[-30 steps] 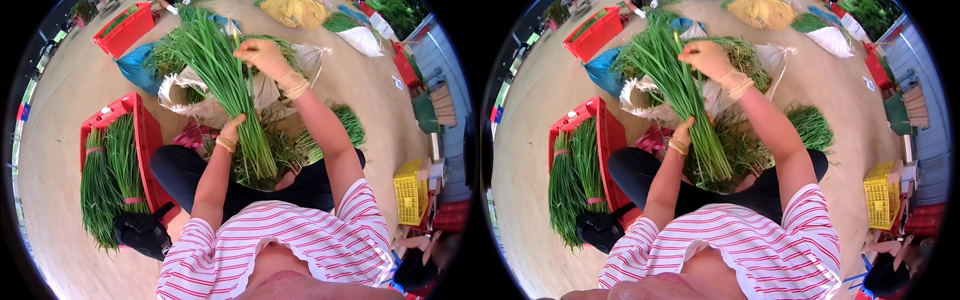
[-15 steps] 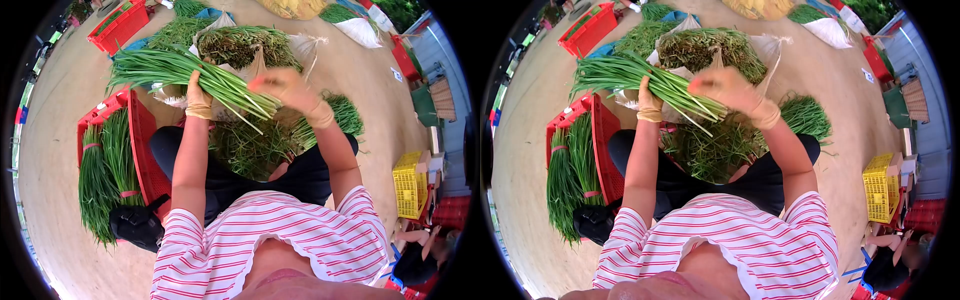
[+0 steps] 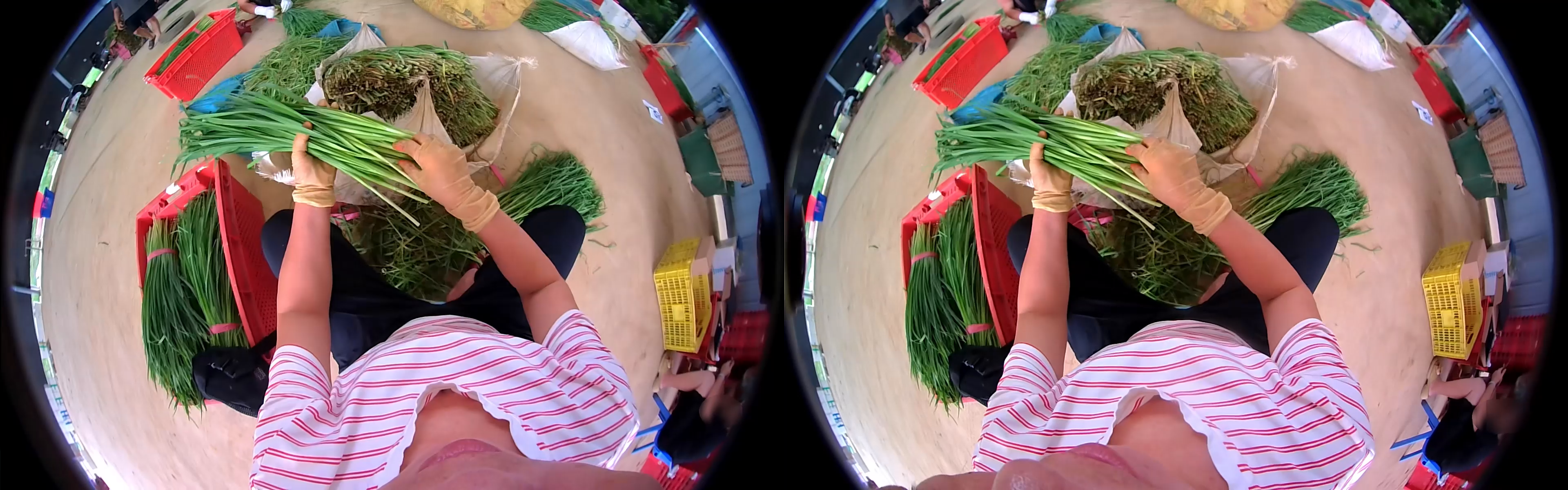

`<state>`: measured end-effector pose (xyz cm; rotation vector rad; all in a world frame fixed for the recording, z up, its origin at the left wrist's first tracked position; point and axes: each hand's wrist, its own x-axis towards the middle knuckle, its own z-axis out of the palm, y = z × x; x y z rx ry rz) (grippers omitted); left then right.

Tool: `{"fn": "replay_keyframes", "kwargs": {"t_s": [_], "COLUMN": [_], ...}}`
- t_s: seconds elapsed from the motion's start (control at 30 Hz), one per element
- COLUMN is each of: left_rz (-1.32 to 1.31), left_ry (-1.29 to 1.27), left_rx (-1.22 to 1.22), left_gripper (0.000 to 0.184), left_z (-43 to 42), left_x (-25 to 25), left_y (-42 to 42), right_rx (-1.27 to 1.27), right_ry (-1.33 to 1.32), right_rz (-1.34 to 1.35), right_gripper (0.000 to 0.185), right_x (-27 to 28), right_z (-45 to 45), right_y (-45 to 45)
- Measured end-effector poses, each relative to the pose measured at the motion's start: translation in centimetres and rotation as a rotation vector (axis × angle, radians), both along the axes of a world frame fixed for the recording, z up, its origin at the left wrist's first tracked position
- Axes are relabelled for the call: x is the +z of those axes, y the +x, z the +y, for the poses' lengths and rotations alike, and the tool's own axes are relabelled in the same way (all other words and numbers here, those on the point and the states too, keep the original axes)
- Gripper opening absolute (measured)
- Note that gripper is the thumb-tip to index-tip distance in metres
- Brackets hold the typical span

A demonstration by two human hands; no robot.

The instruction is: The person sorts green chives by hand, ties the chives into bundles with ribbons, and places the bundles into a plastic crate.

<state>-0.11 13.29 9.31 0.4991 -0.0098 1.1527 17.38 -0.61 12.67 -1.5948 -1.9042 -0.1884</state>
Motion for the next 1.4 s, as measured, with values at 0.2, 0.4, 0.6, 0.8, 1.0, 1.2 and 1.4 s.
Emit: {"fn": "replay_keyframes", "kwargs": {"t_s": [0.2,0.4,0.6,0.8,1.0,1.2,1.4], "left_rz": [-0.051,-0.06,-0.028,0.015,0.035,0.074,0.048], "left_ry": [0.075,0.027,0.083,0.124,0.171,0.13,0.055], "left_rx": [0.028,0.11,0.11,0.09,0.074,0.101,0.099], "left_gripper": [0.056,0.052,0.06,0.065,0.068,0.067,0.062], "left_z": [0.0,-0.2,-0.2,-0.8,-0.7,-1.0,-0.3], "left_x": [0.3,0.5,0.5,0.8,0.6,0.8,0.5], "left_y": [0.1,0.5,0.0,0.3,0.1,0.2,-0.4], "right_rx": [0.088,0.071,-0.089,-0.027,0.012,0.126,0.435], "right_ry": [0.072,0.104,0.07,-0.199,-0.332,-0.408,-0.418], "right_rz": [-0.017,0.152,0.295,0.329,0.533,0.801,1.425], "right_gripper": [0.017,0.015,0.016,0.013,0.013,0.013,0.014], "right_x": [0.7,-0.1,0.6,0.9,1.3,0.7,1.4], "right_z": [-0.8,-1.5,-0.5,1.0,1.1,0.8,-2.6], "right_y": [-1.8,-4.0,-2.7,-2.7,-1.9,-1.0,2.5]}}
